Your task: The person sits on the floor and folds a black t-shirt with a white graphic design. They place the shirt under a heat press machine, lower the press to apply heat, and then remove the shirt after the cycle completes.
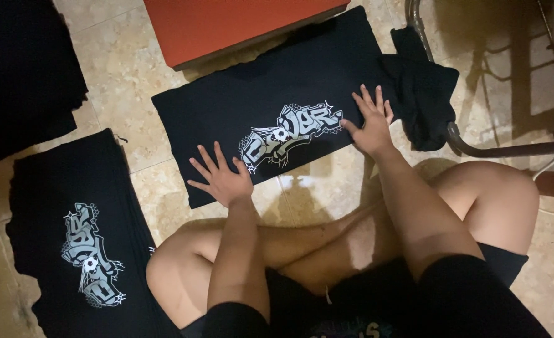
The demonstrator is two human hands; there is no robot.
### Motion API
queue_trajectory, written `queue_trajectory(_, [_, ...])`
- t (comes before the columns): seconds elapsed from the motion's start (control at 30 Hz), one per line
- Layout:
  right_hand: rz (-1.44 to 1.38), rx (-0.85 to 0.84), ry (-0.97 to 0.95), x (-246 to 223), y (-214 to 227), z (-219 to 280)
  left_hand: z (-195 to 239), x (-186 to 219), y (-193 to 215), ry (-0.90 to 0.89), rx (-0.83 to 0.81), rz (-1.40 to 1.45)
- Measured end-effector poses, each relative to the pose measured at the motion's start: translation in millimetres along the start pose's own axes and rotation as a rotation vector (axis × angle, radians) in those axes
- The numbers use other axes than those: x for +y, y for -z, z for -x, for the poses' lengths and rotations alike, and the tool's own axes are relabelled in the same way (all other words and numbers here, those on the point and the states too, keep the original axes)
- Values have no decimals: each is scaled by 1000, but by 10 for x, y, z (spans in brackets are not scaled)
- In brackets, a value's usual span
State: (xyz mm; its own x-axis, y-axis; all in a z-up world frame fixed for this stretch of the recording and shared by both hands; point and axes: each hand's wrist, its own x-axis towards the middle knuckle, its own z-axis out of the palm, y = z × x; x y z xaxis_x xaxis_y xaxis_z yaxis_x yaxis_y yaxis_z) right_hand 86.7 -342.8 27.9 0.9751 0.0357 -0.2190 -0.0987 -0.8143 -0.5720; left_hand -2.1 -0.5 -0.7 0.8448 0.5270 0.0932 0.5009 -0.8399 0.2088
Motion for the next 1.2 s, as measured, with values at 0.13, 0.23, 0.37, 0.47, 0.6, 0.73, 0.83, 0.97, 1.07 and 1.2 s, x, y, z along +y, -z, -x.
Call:
queue_trajectory(0.13, [-26,68,-29,-54,-16,14,-9,15,20,15,-32,-6])
queue_trajectory(0.23, [-14,30,0,-31,6,23,-9,6,-19,0,0,-3])
queue_trajectory(0.37, [-61,17,3,54,-18,-20,-9,18,-6,7,-7,-5])
queue_trajectory(0.47, [-61,12,12,71,-31,-36,-11,23,24,15,-21,-15])
queue_trajectory(0.6, [-63,-3,0,-14,29,12,-14,43,55,25,-43,-25])
queue_trajectory(0.73, [-74,12,13,90,-35,-37,-12,25,7,11,-3,-10])
queue_trajectory(0.83, [-66,-1,11,83,-26,-32,-10,15,-1,17,-4,-11])
queue_trajectory(0.97, [-60,-7,5,-9,29,12,-6,11,-19,9,11,1])
queue_trajectory(1.07, [-66,6,-5,-14,5,1,-4,8,-19,12,8,11])
queue_trajectory(1.2, [-43,24,-42,-148,10,11,-11,20,-13,11,-7,4])
